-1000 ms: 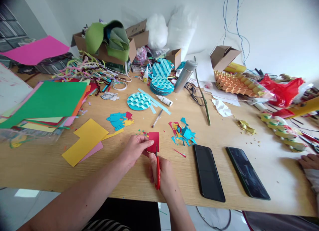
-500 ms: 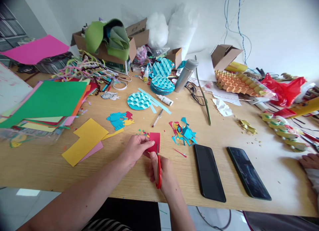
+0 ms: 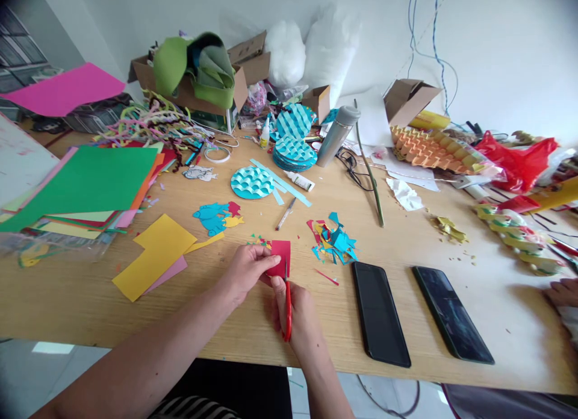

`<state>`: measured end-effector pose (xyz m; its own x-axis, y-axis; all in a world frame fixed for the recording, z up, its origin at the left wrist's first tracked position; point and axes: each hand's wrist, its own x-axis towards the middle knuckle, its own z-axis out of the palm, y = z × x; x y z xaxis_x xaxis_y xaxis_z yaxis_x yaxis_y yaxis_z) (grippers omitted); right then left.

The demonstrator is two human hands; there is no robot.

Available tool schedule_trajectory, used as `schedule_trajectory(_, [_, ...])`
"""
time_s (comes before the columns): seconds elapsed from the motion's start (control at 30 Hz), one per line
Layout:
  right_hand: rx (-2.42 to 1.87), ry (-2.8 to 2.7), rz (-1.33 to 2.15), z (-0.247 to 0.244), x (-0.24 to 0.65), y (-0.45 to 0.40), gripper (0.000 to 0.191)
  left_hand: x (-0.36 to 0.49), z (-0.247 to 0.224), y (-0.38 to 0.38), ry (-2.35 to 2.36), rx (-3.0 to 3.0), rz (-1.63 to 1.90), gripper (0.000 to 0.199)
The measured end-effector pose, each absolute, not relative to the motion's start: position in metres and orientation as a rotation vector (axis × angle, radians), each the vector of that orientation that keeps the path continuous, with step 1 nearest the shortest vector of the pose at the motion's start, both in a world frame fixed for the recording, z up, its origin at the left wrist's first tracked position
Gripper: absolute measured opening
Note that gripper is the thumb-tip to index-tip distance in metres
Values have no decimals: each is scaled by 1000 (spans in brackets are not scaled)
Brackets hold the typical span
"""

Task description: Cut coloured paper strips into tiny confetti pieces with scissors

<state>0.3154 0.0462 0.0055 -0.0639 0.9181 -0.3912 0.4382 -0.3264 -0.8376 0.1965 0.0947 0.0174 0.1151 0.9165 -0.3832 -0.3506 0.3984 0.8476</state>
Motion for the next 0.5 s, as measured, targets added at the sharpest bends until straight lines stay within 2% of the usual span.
schedule_trajectory(0.5, [-1707,-1463,1394,9,316,46,59,197,14,95,1094,689,1042,22])
